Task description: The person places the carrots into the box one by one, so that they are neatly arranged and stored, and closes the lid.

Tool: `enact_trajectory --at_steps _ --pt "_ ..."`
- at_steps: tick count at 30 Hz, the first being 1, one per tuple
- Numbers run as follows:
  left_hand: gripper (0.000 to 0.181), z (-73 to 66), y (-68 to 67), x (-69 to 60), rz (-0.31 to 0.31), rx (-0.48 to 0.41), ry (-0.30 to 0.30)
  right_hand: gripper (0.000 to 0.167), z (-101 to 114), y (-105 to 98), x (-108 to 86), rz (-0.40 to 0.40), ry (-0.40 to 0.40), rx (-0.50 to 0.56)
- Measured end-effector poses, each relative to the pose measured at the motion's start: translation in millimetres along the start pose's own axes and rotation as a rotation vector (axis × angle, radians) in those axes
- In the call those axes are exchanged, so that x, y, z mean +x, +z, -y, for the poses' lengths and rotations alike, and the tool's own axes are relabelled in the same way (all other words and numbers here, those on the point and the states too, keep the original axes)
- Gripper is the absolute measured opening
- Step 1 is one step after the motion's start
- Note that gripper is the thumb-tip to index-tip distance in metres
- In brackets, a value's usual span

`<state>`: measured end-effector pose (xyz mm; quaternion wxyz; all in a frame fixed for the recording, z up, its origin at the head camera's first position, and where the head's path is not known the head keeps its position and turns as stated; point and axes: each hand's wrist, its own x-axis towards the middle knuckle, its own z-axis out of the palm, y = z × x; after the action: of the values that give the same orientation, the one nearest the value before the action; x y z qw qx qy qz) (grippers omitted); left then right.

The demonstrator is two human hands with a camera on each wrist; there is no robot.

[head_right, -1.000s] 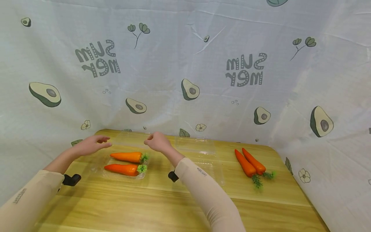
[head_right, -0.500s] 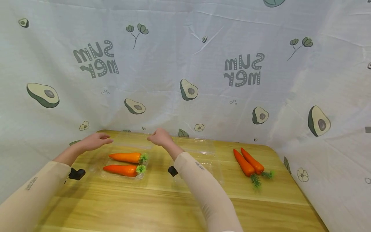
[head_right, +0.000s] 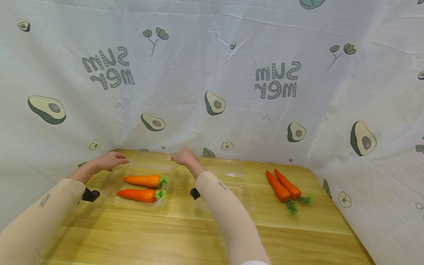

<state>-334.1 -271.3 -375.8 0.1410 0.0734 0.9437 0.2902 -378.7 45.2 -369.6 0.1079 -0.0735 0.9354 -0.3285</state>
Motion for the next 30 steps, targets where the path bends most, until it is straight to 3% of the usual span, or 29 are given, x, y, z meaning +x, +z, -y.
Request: enact_trajectory --at_steps 5,13,20,30 --pt "0.065 0.9 -0.4 2.3 0.017 0.004 -0.022 0.029 -2.1 1.7 0.5 -0.023 -0.022 -0.002" --pt "0.063 4.4 -0.3 7.7 0.039 0.026 -0.028 0.041 -5.0 3.3 1.8 0.01 0.013 -0.005" --pt "0.061 5.9 -0.5 10.4 0.086 0.026 -0.014 0.027 -1.5 6.3 10.1 0.05 0.067 -0.05" --pt "0.055 5.2 0.9 11.8 0.098 -0.001 0.01 0.028 -0.2 12.3 12.3 0.085 0.097 -0.068"
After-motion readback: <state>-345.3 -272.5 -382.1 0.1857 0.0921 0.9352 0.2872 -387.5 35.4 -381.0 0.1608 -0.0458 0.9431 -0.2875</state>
